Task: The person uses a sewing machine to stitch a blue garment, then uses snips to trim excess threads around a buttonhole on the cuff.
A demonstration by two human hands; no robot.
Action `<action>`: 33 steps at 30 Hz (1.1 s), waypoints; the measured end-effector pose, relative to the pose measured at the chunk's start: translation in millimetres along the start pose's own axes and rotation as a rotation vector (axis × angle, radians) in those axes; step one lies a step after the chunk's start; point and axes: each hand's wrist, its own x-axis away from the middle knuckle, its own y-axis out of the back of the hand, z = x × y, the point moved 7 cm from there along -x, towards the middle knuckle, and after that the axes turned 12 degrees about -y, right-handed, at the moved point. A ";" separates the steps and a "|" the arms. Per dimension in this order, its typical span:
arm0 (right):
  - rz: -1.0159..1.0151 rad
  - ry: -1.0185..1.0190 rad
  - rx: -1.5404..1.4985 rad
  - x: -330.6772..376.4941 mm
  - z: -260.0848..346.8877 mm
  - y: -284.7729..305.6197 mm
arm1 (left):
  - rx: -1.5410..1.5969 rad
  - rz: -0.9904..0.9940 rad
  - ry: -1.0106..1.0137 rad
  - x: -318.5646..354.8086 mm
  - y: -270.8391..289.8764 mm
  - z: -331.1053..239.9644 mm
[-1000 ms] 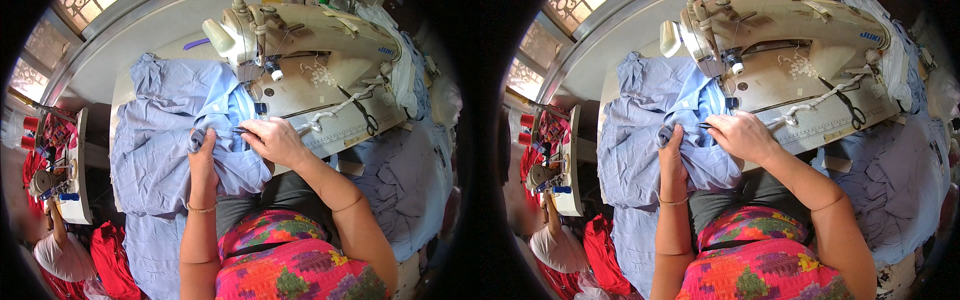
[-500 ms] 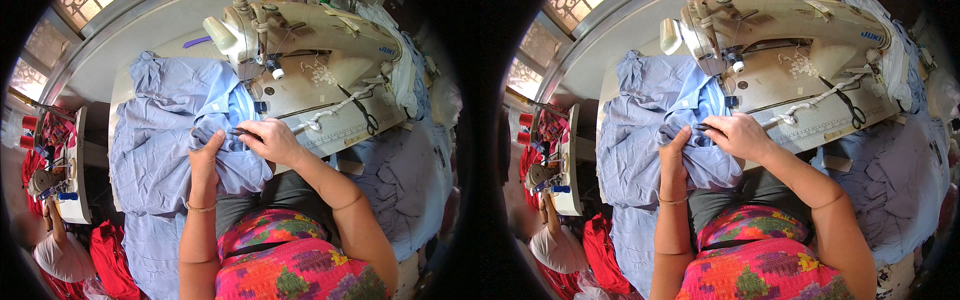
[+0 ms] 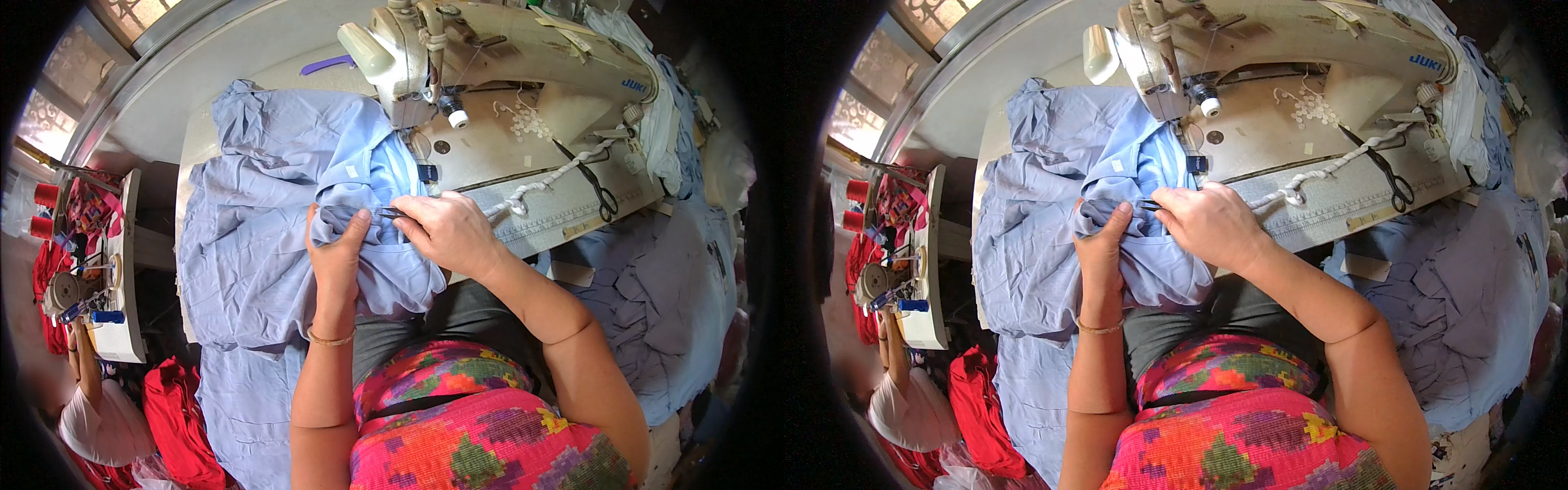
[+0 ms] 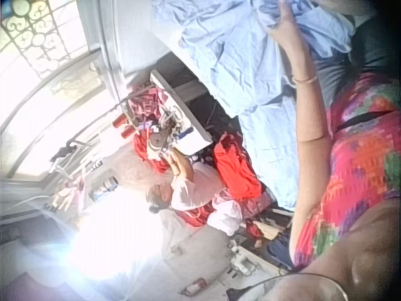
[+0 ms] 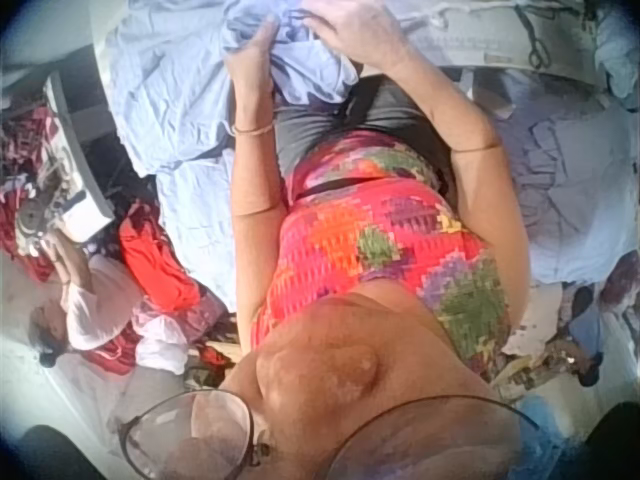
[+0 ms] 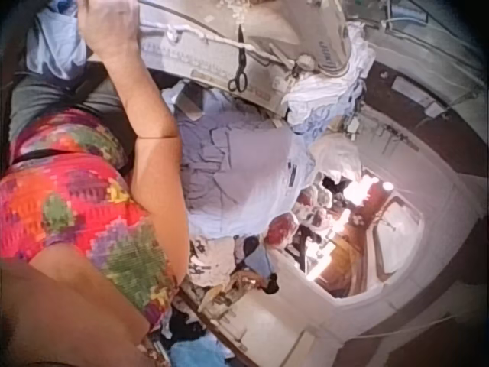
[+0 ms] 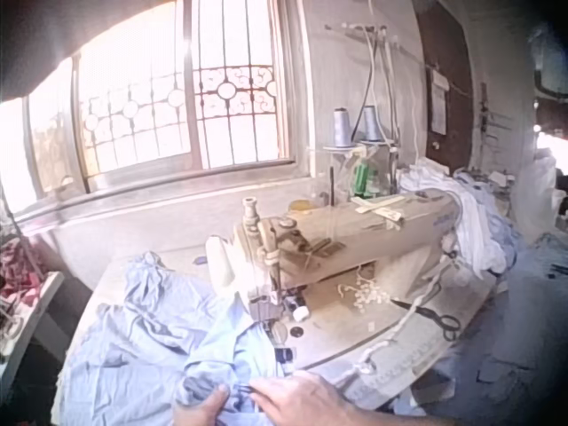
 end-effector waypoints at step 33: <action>0.024 0.026 -0.165 -3.0 -6.1 -5.1 | 0.164 0.092 0.102 2.3 -4.3 5.8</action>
